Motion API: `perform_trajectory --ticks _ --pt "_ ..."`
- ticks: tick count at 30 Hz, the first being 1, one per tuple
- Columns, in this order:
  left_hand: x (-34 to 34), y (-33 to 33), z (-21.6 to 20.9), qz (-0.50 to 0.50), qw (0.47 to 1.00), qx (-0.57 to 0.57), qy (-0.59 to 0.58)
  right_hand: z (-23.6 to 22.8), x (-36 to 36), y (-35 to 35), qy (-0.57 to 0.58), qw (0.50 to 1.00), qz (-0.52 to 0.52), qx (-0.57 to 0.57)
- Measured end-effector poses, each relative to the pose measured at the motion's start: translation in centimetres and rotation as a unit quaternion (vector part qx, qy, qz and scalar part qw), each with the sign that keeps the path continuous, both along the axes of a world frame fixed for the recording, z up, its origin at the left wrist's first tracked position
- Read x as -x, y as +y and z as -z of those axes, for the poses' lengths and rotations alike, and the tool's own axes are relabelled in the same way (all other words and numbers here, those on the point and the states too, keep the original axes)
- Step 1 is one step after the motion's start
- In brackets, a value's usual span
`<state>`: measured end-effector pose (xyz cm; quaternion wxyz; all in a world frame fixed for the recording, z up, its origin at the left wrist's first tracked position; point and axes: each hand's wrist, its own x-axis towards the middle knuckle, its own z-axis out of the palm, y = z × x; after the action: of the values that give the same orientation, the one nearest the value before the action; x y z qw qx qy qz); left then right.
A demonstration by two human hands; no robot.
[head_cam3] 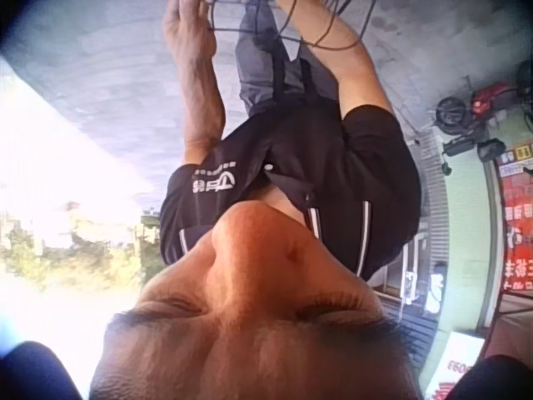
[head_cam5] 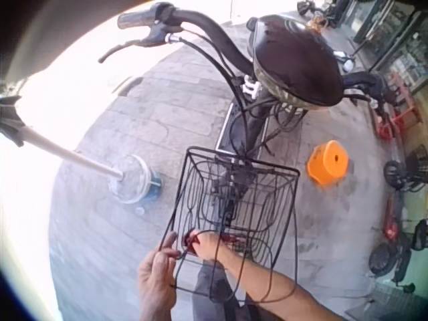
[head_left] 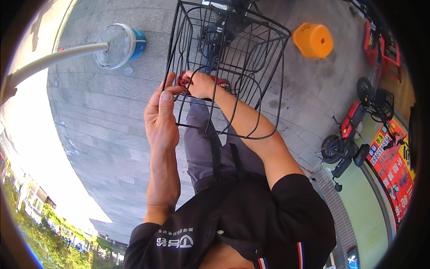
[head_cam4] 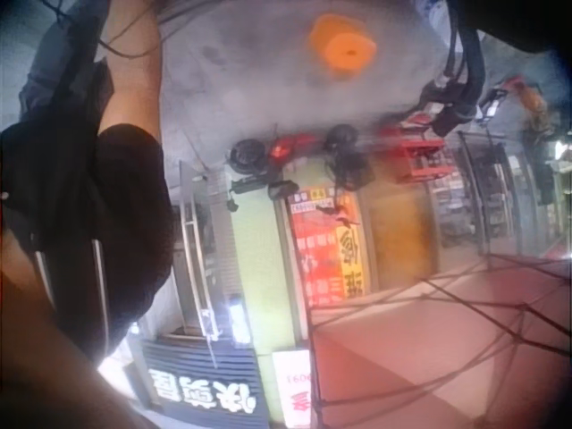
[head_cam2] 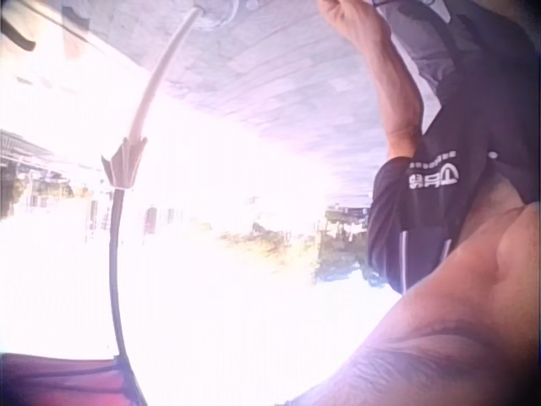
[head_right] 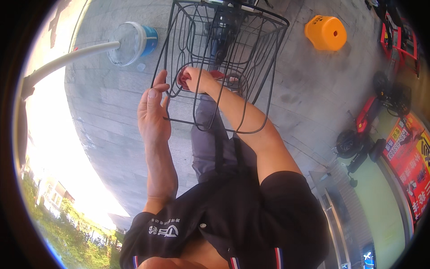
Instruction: The person wipes the seat, handlebars, and front basket of an electric scooter using a red cloth. They repeatedly dip the cloth into a bucket of water to clean different parts of the scooter.
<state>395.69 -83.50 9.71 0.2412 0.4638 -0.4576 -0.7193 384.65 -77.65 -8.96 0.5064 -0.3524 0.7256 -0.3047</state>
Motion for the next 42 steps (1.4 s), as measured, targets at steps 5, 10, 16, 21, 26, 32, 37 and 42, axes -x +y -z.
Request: perform_trajectory --ticks 5,10,16,21,26,32,37,42 --pt "1.2 -0.8 -2.4 0.062 0.994 0.093 -0.021 -0.1 0.6 1.0 -0.009 0.999 -0.011 -0.047" --pt "1.2 -0.8 -1.3 0.050 0.991 0.121 -0.025 -1.7 7.1 5.5 0.148 0.843 -0.390 -0.341" --pt "0.1 -0.5 0.9 0.047 0.996 0.078 0.014 -2.3 5.8 5.0 0.169 0.877 -0.304 -0.331" --pt "-0.4 0.3 1.2 0.091 0.992 0.086 -0.003 -1.6 1.9 1.6 0.033 0.988 -0.011 -0.151" --pt "0.2 -0.6 -0.1 0.084 0.990 0.112 -0.003 -0.3 1.6 1.7 -0.017 0.999 0.024 -0.045" --pt "3.0 -0.5 -4.3 0.138 0.983 0.082 0.083 2.3 13.3 5.9 0.401 0.863 -0.134 -0.277" --pt "5.1 -2.8 -7.1 0.192 0.970 0.077 0.132 3.2 12.8 5.8 0.604 0.777 -0.093 -0.149" --pt "7.1 -3.9 -8.3 0.223 0.961 0.123 0.105 3.6 9.6 7.1 0.237 0.868 -0.199 -0.388"
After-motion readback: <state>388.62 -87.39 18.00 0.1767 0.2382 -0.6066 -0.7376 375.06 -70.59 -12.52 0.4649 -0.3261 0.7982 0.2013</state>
